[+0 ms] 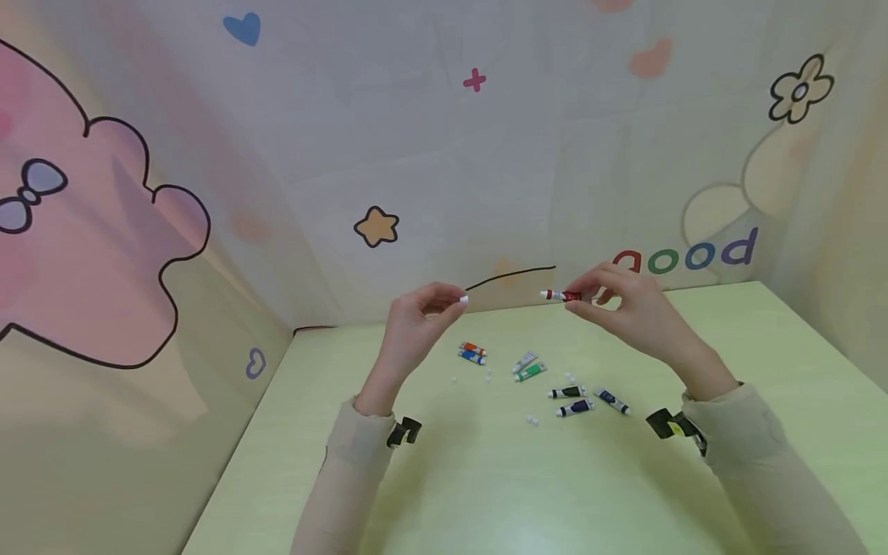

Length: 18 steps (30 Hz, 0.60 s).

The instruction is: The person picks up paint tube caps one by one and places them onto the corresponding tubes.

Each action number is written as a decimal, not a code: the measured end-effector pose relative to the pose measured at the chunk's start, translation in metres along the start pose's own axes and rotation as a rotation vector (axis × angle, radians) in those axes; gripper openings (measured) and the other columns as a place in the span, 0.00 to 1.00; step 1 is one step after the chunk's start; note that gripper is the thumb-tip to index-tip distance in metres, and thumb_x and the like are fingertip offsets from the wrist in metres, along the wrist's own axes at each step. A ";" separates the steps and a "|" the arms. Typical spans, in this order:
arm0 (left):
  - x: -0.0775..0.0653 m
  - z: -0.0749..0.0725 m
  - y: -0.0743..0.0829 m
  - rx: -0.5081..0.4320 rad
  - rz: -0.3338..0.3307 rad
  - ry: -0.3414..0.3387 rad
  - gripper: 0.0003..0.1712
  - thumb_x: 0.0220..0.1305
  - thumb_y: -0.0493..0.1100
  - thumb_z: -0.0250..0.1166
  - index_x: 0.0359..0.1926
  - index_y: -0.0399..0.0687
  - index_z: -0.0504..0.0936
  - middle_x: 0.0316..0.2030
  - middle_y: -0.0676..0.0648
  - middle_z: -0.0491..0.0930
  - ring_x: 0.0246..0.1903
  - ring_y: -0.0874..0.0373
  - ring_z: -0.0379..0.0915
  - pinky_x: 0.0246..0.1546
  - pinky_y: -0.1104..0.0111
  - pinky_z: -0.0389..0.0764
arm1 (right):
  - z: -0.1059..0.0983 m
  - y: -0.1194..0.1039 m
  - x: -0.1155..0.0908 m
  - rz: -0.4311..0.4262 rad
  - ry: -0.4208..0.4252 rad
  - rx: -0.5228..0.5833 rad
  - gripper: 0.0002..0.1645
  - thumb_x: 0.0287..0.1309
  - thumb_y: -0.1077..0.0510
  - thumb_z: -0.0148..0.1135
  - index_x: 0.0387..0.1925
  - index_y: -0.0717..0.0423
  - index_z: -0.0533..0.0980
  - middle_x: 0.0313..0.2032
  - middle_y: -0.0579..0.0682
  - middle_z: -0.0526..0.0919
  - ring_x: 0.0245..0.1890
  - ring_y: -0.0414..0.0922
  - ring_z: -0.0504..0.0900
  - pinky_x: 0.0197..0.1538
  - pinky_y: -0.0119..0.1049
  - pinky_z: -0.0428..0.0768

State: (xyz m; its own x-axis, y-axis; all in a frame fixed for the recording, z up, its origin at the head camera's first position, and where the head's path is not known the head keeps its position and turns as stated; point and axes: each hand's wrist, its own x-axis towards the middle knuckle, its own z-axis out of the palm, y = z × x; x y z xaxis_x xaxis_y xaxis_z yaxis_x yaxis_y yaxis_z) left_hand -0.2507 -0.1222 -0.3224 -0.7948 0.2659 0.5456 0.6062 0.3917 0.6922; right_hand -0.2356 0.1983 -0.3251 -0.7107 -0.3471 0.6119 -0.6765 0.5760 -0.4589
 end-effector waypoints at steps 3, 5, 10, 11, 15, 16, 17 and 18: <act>-0.001 0.004 0.005 0.005 0.026 -0.015 0.10 0.67 0.41 0.69 0.46 0.42 0.87 0.39 0.50 0.87 0.38 0.59 0.81 0.44 0.66 0.82 | 0.004 -0.002 0.001 -0.028 0.012 0.015 0.09 0.60 0.60 0.71 0.43 0.50 0.84 0.37 0.39 0.81 0.38 0.36 0.75 0.40 0.29 0.75; -0.002 0.006 0.008 0.006 0.037 -0.027 0.10 0.67 0.41 0.69 0.46 0.42 0.87 0.39 0.49 0.87 0.38 0.58 0.82 0.45 0.64 0.82 | 0.006 -0.004 0.002 -0.035 0.011 0.029 0.09 0.60 0.60 0.72 0.43 0.50 0.84 0.37 0.39 0.80 0.38 0.36 0.75 0.40 0.28 0.75; -0.003 0.013 0.014 0.018 0.094 -0.055 0.09 0.67 0.40 0.69 0.45 0.41 0.87 0.39 0.49 0.87 0.37 0.61 0.81 0.45 0.63 0.82 | 0.013 -0.008 0.005 -0.054 0.004 0.059 0.09 0.59 0.61 0.72 0.41 0.49 0.84 0.37 0.39 0.81 0.37 0.36 0.76 0.40 0.29 0.75; -0.004 0.014 0.014 0.020 0.105 -0.062 0.08 0.67 0.39 0.69 0.45 0.41 0.87 0.38 0.49 0.86 0.37 0.61 0.80 0.44 0.63 0.82 | 0.015 -0.009 0.004 -0.056 0.000 0.066 0.09 0.59 0.61 0.72 0.41 0.49 0.84 0.37 0.38 0.81 0.37 0.36 0.76 0.40 0.29 0.75; -0.006 0.019 0.015 0.028 0.126 -0.087 0.08 0.67 0.38 0.69 0.45 0.40 0.86 0.38 0.50 0.86 0.36 0.63 0.80 0.44 0.67 0.82 | 0.021 -0.012 0.003 -0.070 -0.018 0.081 0.09 0.58 0.62 0.72 0.41 0.48 0.83 0.38 0.37 0.80 0.37 0.37 0.76 0.41 0.30 0.75; -0.007 0.020 0.016 0.028 0.128 -0.091 0.08 0.67 0.38 0.69 0.45 0.41 0.86 0.38 0.50 0.86 0.36 0.64 0.80 0.44 0.67 0.82 | 0.022 -0.013 0.003 -0.078 -0.018 0.080 0.10 0.58 0.63 0.72 0.41 0.49 0.83 0.38 0.37 0.80 0.37 0.37 0.76 0.40 0.30 0.75; -0.007 0.021 0.016 0.026 0.133 -0.094 0.08 0.67 0.38 0.69 0.45 0.41 0.86 0.38 0.50 0.86 0.36 0.64 0.80 0.44 0.67 0.82 | 0.023 -0.013 0.004 -0.087 -0.015 0.079 0.10 0.58 0.63 0.73 0.41 0.49 0.83 0.38 0.38 0.80 0.37 0.37 0.76 0.40 0.30 0.75; -0.007 0.022 0.017 0.026 0.138 -0.097 0.08 0.67 0.38 0.69 0.45 0.41 0.86 0.38 0.51 0.86 0.36 0.64 0.80 0.44 0.67 0.82 | 0.024 -0.014 0.004 -0.096 -0.009 0.077 0.10 0.57 0.63 0.73 0.41 0.50 0.83 0.37 0.38 0.80 0.37 0.37 0.76 0.40 0.30 0.76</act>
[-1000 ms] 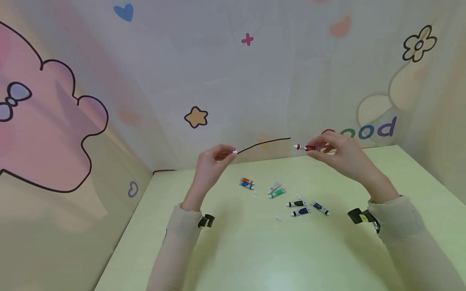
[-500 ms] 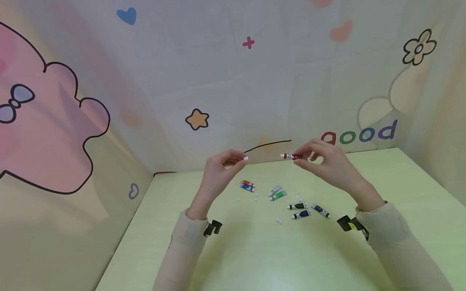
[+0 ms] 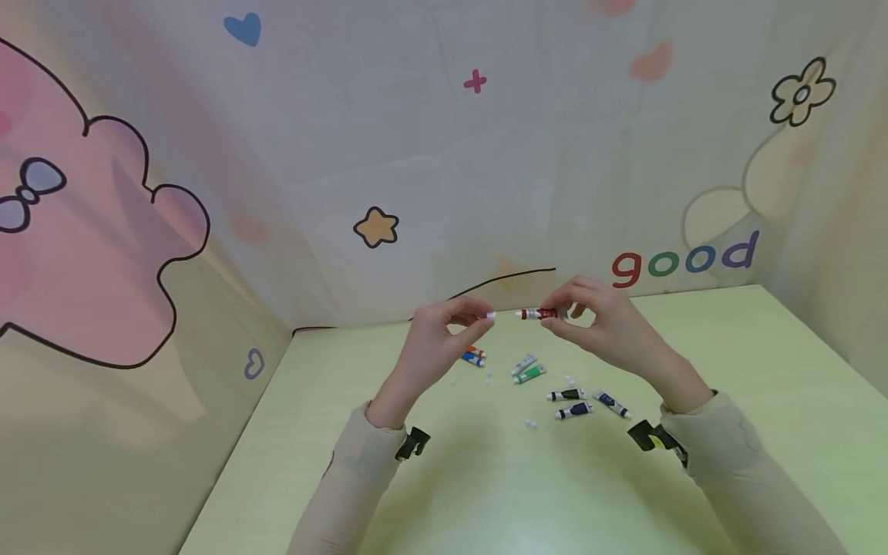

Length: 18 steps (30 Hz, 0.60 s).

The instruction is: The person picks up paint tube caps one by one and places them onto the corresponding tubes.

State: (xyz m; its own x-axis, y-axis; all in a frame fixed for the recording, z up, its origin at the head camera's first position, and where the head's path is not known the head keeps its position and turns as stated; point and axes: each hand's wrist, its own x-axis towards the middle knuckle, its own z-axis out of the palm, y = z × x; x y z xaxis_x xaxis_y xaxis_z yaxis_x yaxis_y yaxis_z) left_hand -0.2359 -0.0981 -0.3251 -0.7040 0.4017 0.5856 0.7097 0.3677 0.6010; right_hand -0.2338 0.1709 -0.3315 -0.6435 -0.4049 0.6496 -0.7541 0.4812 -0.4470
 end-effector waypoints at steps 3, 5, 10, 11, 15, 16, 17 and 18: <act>-0.002 0.002 0.001 0.003 0.019 -0.011 0.08 0.67 0.39 0.68 0.45 0.42 0.86 0.38 0.51 0.86 0.35 0.65 0.80 0.43 0.66 0.83 | 0.005 -0.002 0.001 -0.024 0.011 0.003 0.11 0.55 0.64 0.74 0.41 0.51 0.83 0.37 0.38 0.81 0.36 0.37 0.76 0.40 0.31 0.76; -0.002 0.004 0.003 -0.003 0.035 -0.008 0.07 0.67 0.38 0.69 0.45 0.42 0.86 0.38 0.51 0.86 0.35 0.65 0.81 0.42 0.65 0.83 | 0.006 -0.002 0.001 -0.032 0.008 0.009 0.12 0.55 0.64 0.74 0.41 0.52 0.83 0.37 0.38 0.81 0.36 0.38 0.76 0.40 0.31 0.76; -0.001 0.007 0.009 -0.002 0.052 -0.006 0.07 0.66 0.38 0.69 0.44 0.43 0.87 0.38 0.52 0.86 0.35 0.65 0.80 0.41 0.65 0.83 | 0.006 -0.005 -0.001 -0.035 0.002 0.032 0.11 0.56 0.63 0.74 0.41 0.52 0.83 0.37 0.38 0.81 0.37 0.39 0.76 0.41 0.31 0.76; 0.000 0.006 0.010 0.003 0.055 -0.009 0.07 0.66 0.38 0.69 0.45 0.43 0.87 0.38 0.53 0.86 0.35 0.65 0.80 0.41 0.66 0.83 | 0.006 -0.006 -0.001 -0.035 0.005 0.035 0.11 0.56 0.63 0.74 0.41 0.51 0.83 0.37 0.38 0.81 0.37 0.39 0.76 0.41 0.31 0.76; 0.000 0.007 0.013 0.033 0.069 -0.015 0.07 0.66 0.38 0.70 0.45 0.44 0.87 0.38 0.53 0.86 0.36 0.65 0.80 0.42 0.69 0.82 | 0.007 -0.008 -0.001 -0.038 0.010 0.046 0.12 0.56 0.64 0.74 0.41 0.51 0.83 0.37 0.37 0.81 0.37 0.37 0.76 0.41 0.31 0.76; 0.000 0.007 0.014 0.038 0.078 -0.013 0.07 0.66 0.38 0.70 0.44 0.44 0.87 0.38 0.53 0.86 0.36 0.65 0.80 0.42 0.69 0.82 | 0.007 -0.009 -0.001 -0.040 0.011 0.048 0.12 0.55 0.64 0.74 0.41 0.51 0.83 0.36 0.37 0.81 0.37 0.37 0.76 0.41 0.31 0.76; 0.000 0.008 0.015 0.042 0.087 -0.011 0.07 0.66 0.38 0.70 0.44 0.44 0.87 0.38 0.53 0.86 0.37 0.65 0.80 0.42 0.70 0.82 | 0.007 -0.009 0.000 -0.044 0.013 0.050 0.12 0.55 0.64 0.74 0.41 0.51 0.83 0.36 0.37 0.81 0.36 0.37 0.76 0.41 0.31 0.76; 0.001 0.009 0.015 0.043 0.094 -0.009 0.07 0.66 0.38 0.70 0.44 0.43 0.87 0.39 0.52 0.86 0.37 0.65 0.80 0.42 0.70 0.82 | 0.006 -0.009 0.000 -0.047 0.015 0.050 0.12 0.55 0.64 0.74 0.41 0.50 0.83 0.37 0.37 0.81 0.36 0.37 0.76 0.41 0.31 0.76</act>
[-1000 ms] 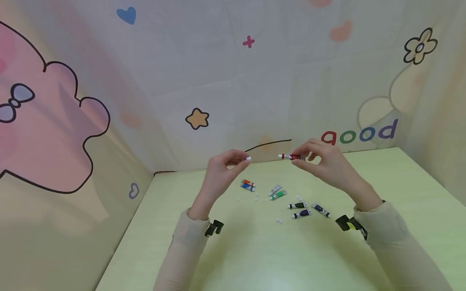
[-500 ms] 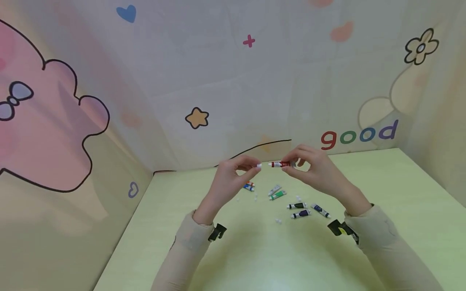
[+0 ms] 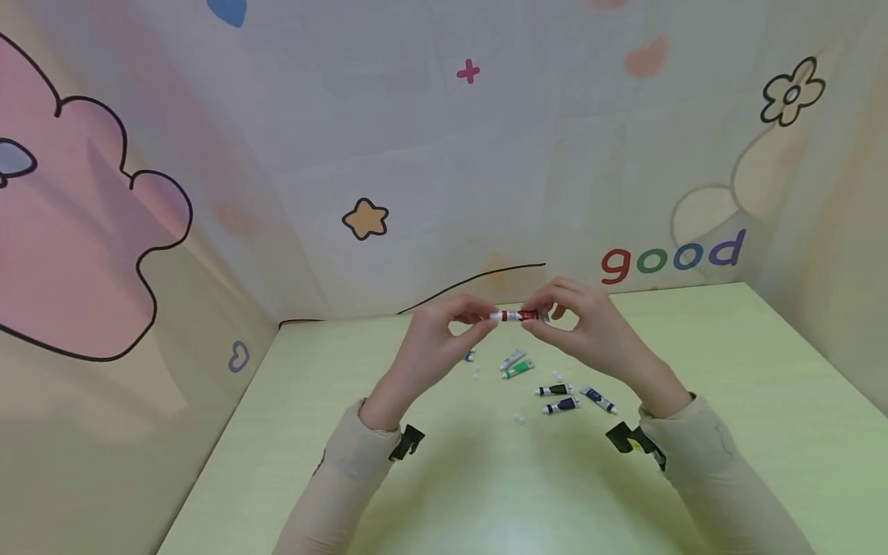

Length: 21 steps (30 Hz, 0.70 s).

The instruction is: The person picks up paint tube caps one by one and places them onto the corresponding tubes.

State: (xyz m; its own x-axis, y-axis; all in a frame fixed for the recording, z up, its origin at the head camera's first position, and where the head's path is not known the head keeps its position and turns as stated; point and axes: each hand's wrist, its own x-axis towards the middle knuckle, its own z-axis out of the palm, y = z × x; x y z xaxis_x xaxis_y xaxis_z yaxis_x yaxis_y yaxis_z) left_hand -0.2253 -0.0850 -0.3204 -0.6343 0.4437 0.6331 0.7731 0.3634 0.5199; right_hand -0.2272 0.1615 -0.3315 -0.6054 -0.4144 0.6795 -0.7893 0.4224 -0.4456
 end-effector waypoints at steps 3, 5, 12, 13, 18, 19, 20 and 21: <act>-0.001 0.000 0.000 -0.003 0.011 0.002 0.07 0.65 0.37 0.70 0.44 0.42 0.87 0.38 0.51 0.87 0.37 0.64 0.81 0.42 0.71 0.82 | 0.002 -0.002 0.000 -0.009 0.010 0.002 0.13 0.55 0.64 0.75 0.41 0.50 0.83 0.37 0.37 0.81 0.36 0.38 0.76 0.41 0.30 0.75; -0.001 -0.001 -0.001 -0.017 0.009 0.000 0.07 0.65 0.38 0.70 0.44 0.42 0.87 0.38 0.51 0.87 0.37 0.64 0.81 0.42 0.70 0.82 | 0.003 -0.003 0.000 -0.014 0.017 -0.004 0.13 0.55 0.64 0.75 0.41 0.49 0.83 0.37 0.37 0.81 0.36 0.37 0.76 0.41 0.30 0.75; -0.001 0.001 -0.001 -0.091 -0.013 0.003 0.08 0.66 0.38 0.70 0.44 0.41 0.87 0.37 0.49 0.87 0.36 0.62 0.82 0.42 0.65 0.83 | 0.001 -0.009 0.001 -0.025 0.027 -0.038 0.15 0.53 0.66 0.75 0.41 0.50 0.83 0.37 0.38 0.80 0.36 0.37 0.75 0.40 0.30 0.74; -0.002 0.002 -0.002 -0.095 -0.017 0.008 0.07 0.65 0.38 0.70 0.44 0.41 0.87 0.36 0.49 0.87 0.36 0.62 0.82 0.42 0.65 0.84 | 0.001 -0.009 0.001 -0.025 0.026 -0.041 0.15 0.53 0.66 0.75 0.41 0.50 0.83 0.37 0.38 0.80 0.36 0.37 0.75 0.40 0.30 0.74; -0.006 0.003 -0.004 -0.099 -0.026 0.026 0.08 0.65 0.38 0.70 0.44 0.41 0.87 0.36 0.49 0.87 0.35 0.61 0.83 0.41 0.67 0.84 | 0.004 -0.011 0.000 -0.017 0.010 -0.024 0.13 0.54 0.65 0.75 0.41 0.51 0.83 0.37 0.38 0.80 0.35 0.36 0.76 0.38 0.31 0.76; -0.007 0.003 -0.004 -0.102 -0.026 0.029 0.08 0.65 0.39 0.70 0.44 0.41 0.87 0.36 0.49 0.87 0.35 0.61 0.83 0.38 0.67 0.84 | 0.005 -0.011 0.000 -0.013 0.009 -0.016 0.13 0.54 0.65 0.75 0.41 0.51 0.83 0.37 0.38 0.81 0.35 0.36 0.76 0.38 0.31 0.77; -0.008 0.003 -0.004 -0.099 -0.022 0.032 0.08 0.65 0.39 0.70 0.44 0.42 0.87 0.35 0.49 0.87 0.35 0.62 0.82 0.36 0.69 0.83 | 0.005 -0.011 0.000 -0.009 0.006 -0.008 0.12 0.55 0.65 0.74 0.41 0.51 0.83 0.36 0.38 0.81 0.34 0.36 0.77 0.38 0.31 0.77; -0.008 0.003 -0.004 -0.094 -0.013 0.037 0.08 0.65 0.39 0.70 0.44 0.42 0.87 0.35 0.50 0.87 0.35 0.62 0.82 0.33 0.70 0.82 | 0.005 -0.011 0.000 -0.005 0.004 -0.001 0.12 0.55 0.65 0.74 0.40 0.51 0.83 0.36 0.38 0.81 0.34 0.36 0.77 0.38 0.31 0.78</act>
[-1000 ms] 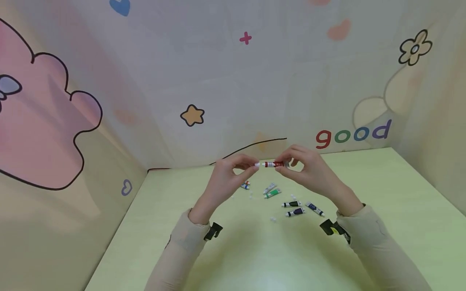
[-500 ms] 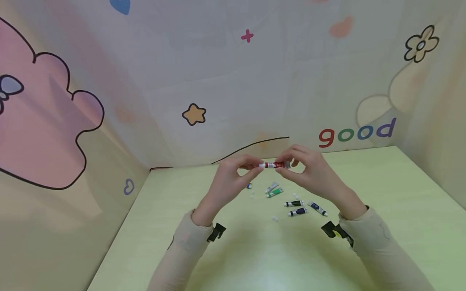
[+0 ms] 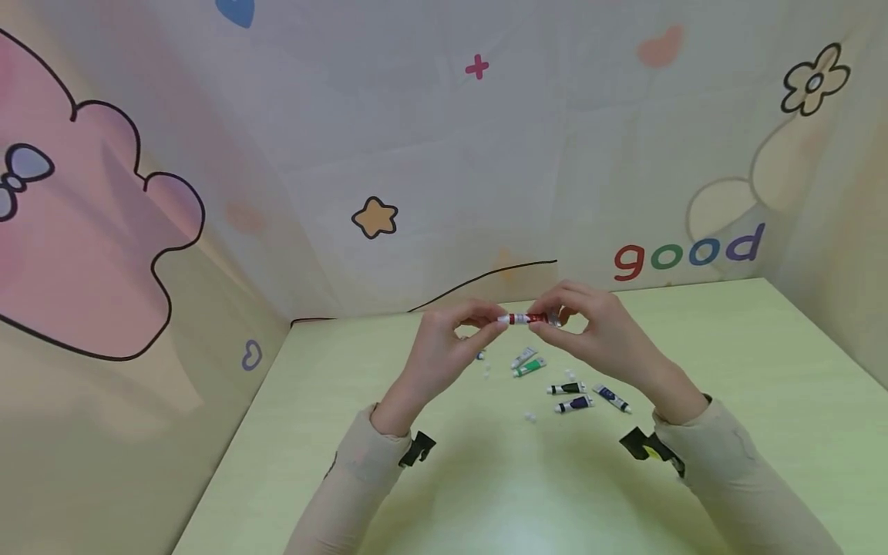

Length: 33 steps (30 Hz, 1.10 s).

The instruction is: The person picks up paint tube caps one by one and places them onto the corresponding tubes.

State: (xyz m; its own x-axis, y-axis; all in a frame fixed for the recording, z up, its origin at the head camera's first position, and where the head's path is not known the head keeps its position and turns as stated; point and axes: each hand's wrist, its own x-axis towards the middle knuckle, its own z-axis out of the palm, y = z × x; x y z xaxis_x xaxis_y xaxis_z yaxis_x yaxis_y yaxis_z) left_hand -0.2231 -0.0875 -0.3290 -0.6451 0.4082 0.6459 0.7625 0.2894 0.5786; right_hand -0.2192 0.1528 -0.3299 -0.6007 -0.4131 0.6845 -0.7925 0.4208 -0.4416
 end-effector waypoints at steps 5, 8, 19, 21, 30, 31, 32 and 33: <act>-0.001 0.000 0.002 0.044 0.090 0.016 0.07 0.64 0.38 0.71 0.43 0.41 0.88 0.35 0.50 0.87 0.36 0.63 0.81 0.31 0.71 0.79 | -0.001 -0.001 -0.002 0.058 -0.019 0.040 0.09 0.59 0.65 0.71 0.40 0.51 0.84 0.35 0.37 0.82 0.35 0.37 0.79 0.39 0.30 0.79; 0.000 -0.001 0.003 0.089 0.179 0.019 0.07 0.63 0.35 0.72 0.43 0.40 0.87 0.37 0.49 0.87 0.37 0.62 0.82 0.40 0.71 0.80 | -0.003 -0.005 -0.002 0.120 -0.037 0.093 0.07 0.62 0.64 0.69 0.41 0.52 0.85 0.35 0.39 0.82 0.36 0.38 0.80 0.40 0.30 0.79; -0.001 0.001 -0.001 0.170 0.358 0.032 0.10 0.60 0.32 0.72 0.43 0.39 0.85 0.38 0.47 0.87 0.40 0.58 0.82 0.43 0.65 0.83 | -0.002 -0.009 -0.003 0.260 -0.069 0.225 0.05 0.66 0.62 0.65 0.42 0.55 0.84 0.35 0.46 0.83 0.36 0.43 0.80 0.42 0.32 0.80; -0.001 0.002 -0.001 0.160 0.350 0.030 0.11 0.60 0.32 0.73 0.44 0.39 0.85 0.39 0.47 0.87 0.40 0.58 0.82 0.44 0.67 0.82 | -0.002 -0.010 -0.004 0.262 -0.059 0.221 0.06 0.67 0.62 0.65 0.42 0.55 0.84 0.36 0.46 0.84 0.37 0.43 0.80 0.42 0.32 0.79; -0.006 -0.002 -0.001 0.064 0.095 -0.004 0.21 0.61 0.39 0.74 0.55 0.43 0.82 0.42 0.49 0.87 0.43 0.59 0.82 0.47 0.68 0.80 | 0.002 -0.004 -0.008 0.105 0.043 0.118 0.09 0.61 0.66 0.69 0.42 0.52 0.84 0.37 0.40 0.84 0.37 0.38 0.80 0.42 0.28 0.78; -0.006 -0.003 0.000 0.043 0.049 -0.008 0.20 0.61 0.40 0.74 0.54 0.44 0.82 0.42 0.49 0.87 0.42 0.60 0.82 0.46 0.67 0.80 | 0.002 -0.004 -0.008 0.072 0.058 0.102 0.11 0.60 0.67 0.69 0.42 0.52 0.84 0.37 0.40 0.83 0.37 0.38 0.80 0.41 0.27 0.78; -0.006 -0.005 0.000 0.019 0.007 -0.014 0.19 0.62 0.41 0.74 0.53 0.46 0.83 0.42 0.50 0.87 0.41 0.61 0.82 0.45 0.67 0.81 | 0.001 -0.003 -0.008 0.039 0.072 0.085 0.12 0.58 0.68 0.70 0.42 0.52 0.85 0.37 0.39 0.83 0.36 0.38 0.80 0.40 0.27 0.77; -0.006 -0.007 0.001 -0.005 -0.031 -0.022 0.17 0.63 0.42 0.73 0.52 0.46 0.83 0.40 0.51 0.87 0.40 0.61 0.82 0.43 0.66 0.82 | 0.001 -0.003 -0.008 0.007 0.085 0.069 0.13 0.56 0.69 0.71 0.42 0.53 0.85 0.36 0.39 0.83 0.36 0.38 0.79 0.39 0.26 0.77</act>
State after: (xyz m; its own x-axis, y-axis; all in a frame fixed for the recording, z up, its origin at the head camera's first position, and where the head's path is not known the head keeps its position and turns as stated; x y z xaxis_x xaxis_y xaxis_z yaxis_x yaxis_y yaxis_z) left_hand -0.2185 -0.0959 -0.3289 -0.6673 0.4177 0.6166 0.7417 0.2983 0.6007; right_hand -0.2120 0.1544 -0.3345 -0.5975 -0.3390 0.7267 -0.7954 0.3654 -0.4835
